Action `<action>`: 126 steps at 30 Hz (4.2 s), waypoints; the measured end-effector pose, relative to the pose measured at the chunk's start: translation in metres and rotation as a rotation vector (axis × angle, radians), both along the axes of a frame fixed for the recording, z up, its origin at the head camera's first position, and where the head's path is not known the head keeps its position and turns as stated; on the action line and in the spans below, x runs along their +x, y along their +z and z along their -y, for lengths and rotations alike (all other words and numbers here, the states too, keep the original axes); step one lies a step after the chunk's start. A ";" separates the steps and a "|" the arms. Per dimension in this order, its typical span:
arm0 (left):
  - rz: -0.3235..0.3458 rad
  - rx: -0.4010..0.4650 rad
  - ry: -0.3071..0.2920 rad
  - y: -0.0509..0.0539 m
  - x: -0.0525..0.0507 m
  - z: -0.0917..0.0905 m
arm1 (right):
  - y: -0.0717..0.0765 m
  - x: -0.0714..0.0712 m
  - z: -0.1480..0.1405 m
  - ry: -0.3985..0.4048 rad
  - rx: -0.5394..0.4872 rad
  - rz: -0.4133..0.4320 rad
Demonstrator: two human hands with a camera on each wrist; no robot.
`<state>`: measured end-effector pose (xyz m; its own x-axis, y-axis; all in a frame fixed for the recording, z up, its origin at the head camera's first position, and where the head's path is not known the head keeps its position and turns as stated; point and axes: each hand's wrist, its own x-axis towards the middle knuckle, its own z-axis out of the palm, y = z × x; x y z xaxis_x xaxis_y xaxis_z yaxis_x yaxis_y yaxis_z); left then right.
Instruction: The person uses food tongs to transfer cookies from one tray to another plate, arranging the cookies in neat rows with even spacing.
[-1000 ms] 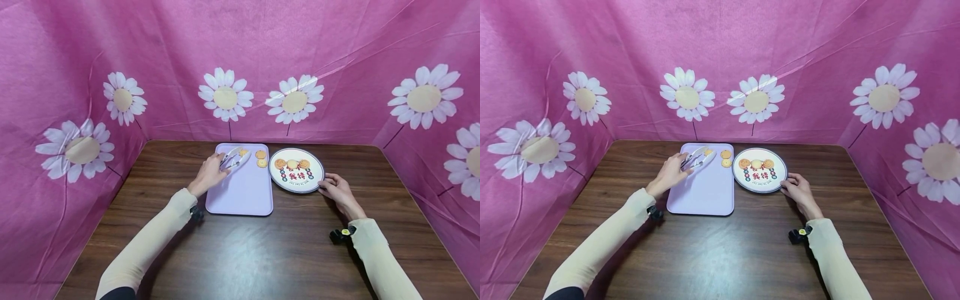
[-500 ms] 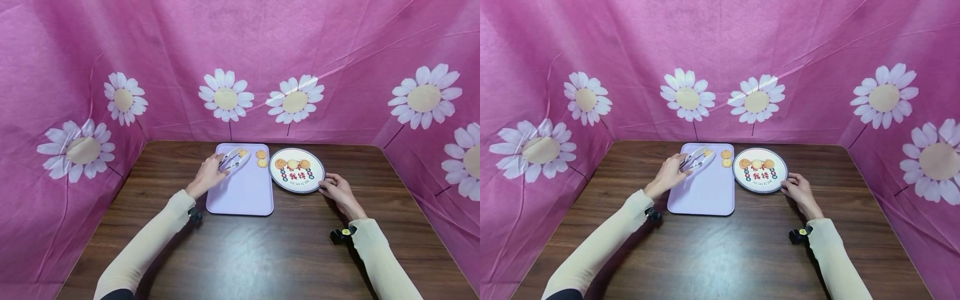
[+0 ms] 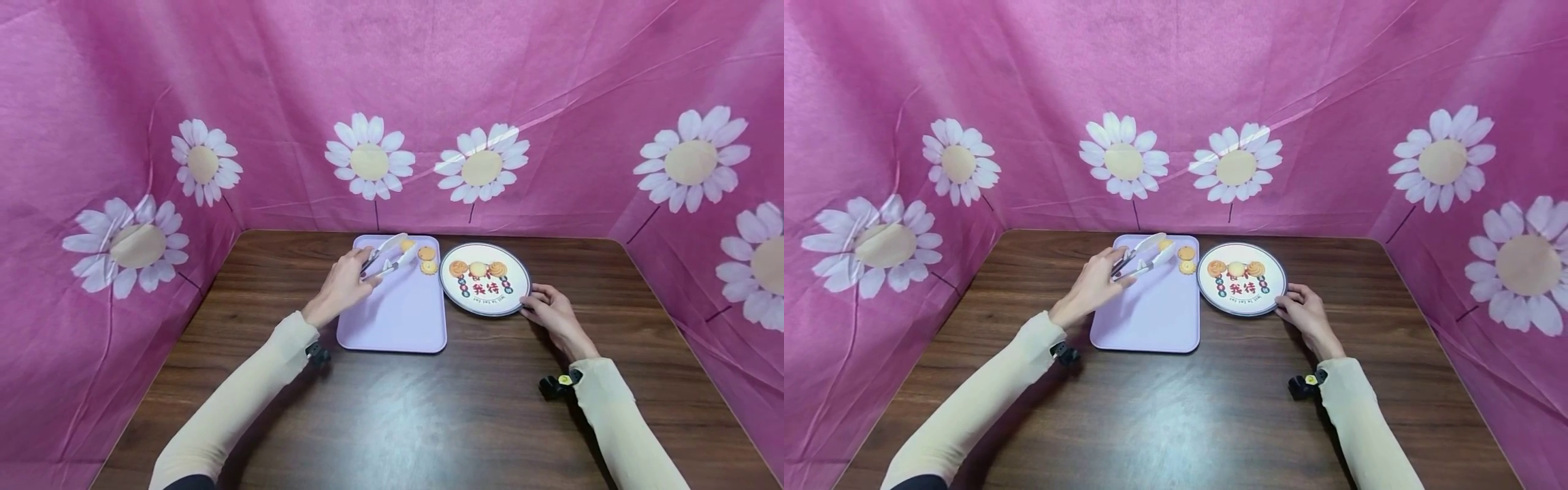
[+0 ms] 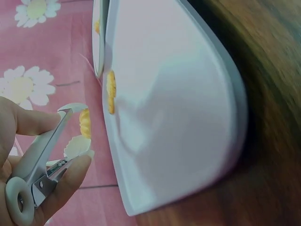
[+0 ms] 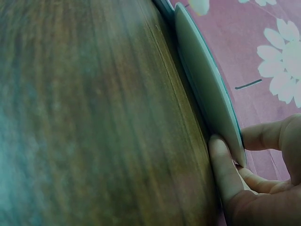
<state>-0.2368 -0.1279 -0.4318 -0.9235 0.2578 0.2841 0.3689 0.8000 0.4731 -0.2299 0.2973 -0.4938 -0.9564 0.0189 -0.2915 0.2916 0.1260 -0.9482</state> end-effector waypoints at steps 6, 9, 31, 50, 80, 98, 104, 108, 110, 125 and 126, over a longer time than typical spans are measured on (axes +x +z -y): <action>-0.032 0.020 -0.061 0.004 0.005 -0.015 | 0.001 0.001 0.000 0.006 0.000 -0.003; -0.043 0.026 -0.094 0.005 0.007 -0.024 | 0.001 0.002 0.000 0.005 0.007 0.006; 0.020 -0.009 -0.239 -0.009 0.015 -0.088 | 0.001 0.000 -0.001 0.007 -0.011 0.023; 0.081 -0.112 -0.306 -0.014 0.013 -0.133 | -0.001 0.001 -0.002 -0.007 -0.036 0.030; 0.096 -0.061 -0.329 -0.020 0.008 -0.151 | -0.001 0.001 -0.001 -0.008 -0.027 0.020; 0.118 -0.050 -0.311 -0.020 0.011 -0.147 | -0.002 0.002 0.000 -0.008 -0.029 0.012; 0.133 -0.020 -0.296 -0.018 0.011 -0.138 | -0.001 0.003 0.000 0.002 -0.066 -0.022; 0.115 -0.007 -0.275 -0.016 0.010 -0.129 | 0.001 0.004 -0.001 0.000 -0.077 -0.025; 0.101 -0.001 -0.265 -0.014 0.009 -0.123 | 0.001 0.004 -0.001 -0.002 -0.071 -0.020; 0.019 0.052 -0.147 -0.014 0.001 -0.077 | -0.003 0.002 -0.002 0.005 -0.051 -0.003; 0.014 0.055 -0.141 -0.014 0.001 -0.073 | -0.002 0.002 -0.002 0.007 -0.044 -0.001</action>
